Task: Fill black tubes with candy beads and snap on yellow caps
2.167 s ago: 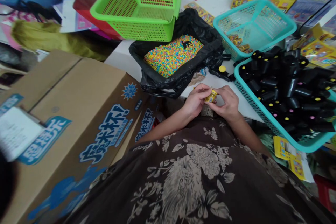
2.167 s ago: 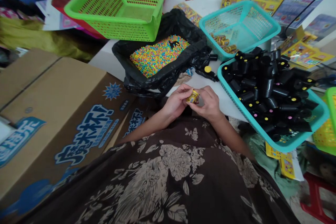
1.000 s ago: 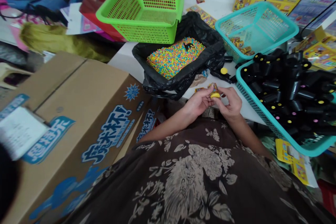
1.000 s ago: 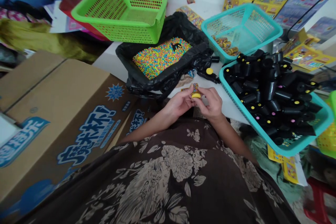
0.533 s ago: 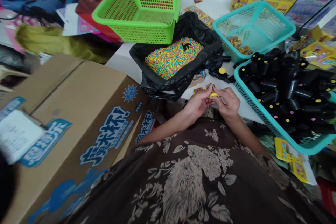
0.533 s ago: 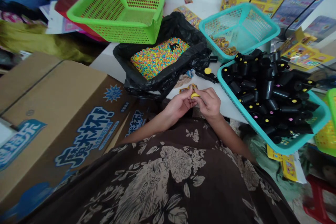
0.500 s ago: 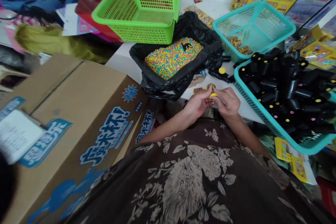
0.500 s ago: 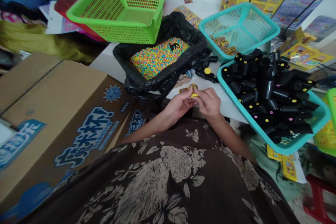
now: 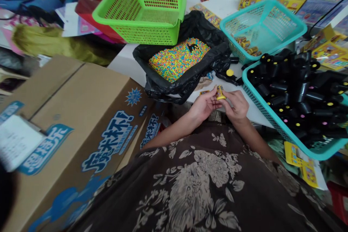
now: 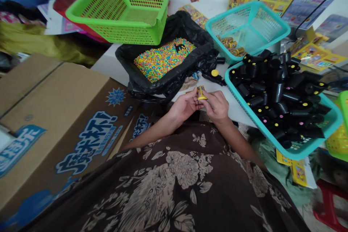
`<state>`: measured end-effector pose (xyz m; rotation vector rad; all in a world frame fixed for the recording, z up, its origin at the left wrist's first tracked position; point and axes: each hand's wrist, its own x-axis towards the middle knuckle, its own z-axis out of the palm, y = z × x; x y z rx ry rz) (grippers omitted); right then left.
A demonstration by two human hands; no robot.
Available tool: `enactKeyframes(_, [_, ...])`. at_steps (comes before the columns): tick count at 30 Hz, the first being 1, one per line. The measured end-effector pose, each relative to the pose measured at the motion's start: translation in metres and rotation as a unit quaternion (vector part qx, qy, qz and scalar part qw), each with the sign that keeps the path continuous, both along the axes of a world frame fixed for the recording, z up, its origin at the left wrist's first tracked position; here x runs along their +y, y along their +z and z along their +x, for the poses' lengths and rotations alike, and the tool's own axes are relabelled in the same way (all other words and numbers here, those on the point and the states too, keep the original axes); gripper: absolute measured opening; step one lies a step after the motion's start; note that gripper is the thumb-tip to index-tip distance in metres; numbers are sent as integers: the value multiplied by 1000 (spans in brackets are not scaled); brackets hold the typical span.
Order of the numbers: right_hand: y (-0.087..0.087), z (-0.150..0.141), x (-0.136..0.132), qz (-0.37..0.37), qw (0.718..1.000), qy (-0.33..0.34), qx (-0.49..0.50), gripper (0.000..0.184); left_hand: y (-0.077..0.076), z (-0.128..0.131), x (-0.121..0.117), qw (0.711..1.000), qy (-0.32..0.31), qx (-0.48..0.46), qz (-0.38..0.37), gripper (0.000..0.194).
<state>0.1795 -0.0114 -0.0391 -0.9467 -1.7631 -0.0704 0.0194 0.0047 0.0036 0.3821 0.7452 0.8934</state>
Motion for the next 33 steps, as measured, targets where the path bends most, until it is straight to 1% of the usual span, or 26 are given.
enactKeyframes(3, [-1,0,0,-32,999,-7,-12,24,-2,1,1,1000,4,-1,11,20])
enactKeyframes(6, [-1,0,-1,-54,999,3,1,24,-4,3,1,1000,9,0,16,18])
enactKeyframes(9, [-2,0,0,-14,1000,5,-1,23,-4,5,-2,1000,18,4,14,19])
enactKeyframes(12, [-2,0,1,15,999,-20,-47,20,-2,7,-5,999,30,12,11,23])
enactKeyframes(14, [-2,1,1,9,997,-39,-72,20,-1,6,-7,999,33,13,4,26])
enactKeyframes(17, [0,1,1,13,997,-43,-59,21,0,5,-5,1000,28,8,-11,29])
enactKeyframes(19, [1,0,0,16,998,-39,-40,24,-1,4,-3,1000,28,4,-12,27])
enactKeyframes(22, [2,-1,-1,-1,999,-27,-19,29,-1,4,1,1000,27,-4,-2,21])
enactKeyframes(25, [0,-1,-2,-24,999,-22,-13,28,-2,5,1,999,32,-15,-1,17])
enactKeyframes(27, [-1,0,-1,-33,999,-27,-21,27,-3,5,1,999,41,-19,-10,19])
enactKeyframes(33, [-5,1,1,-9,999,-28,-33,26,-6,8,-1,999,46,-10,-26,23])
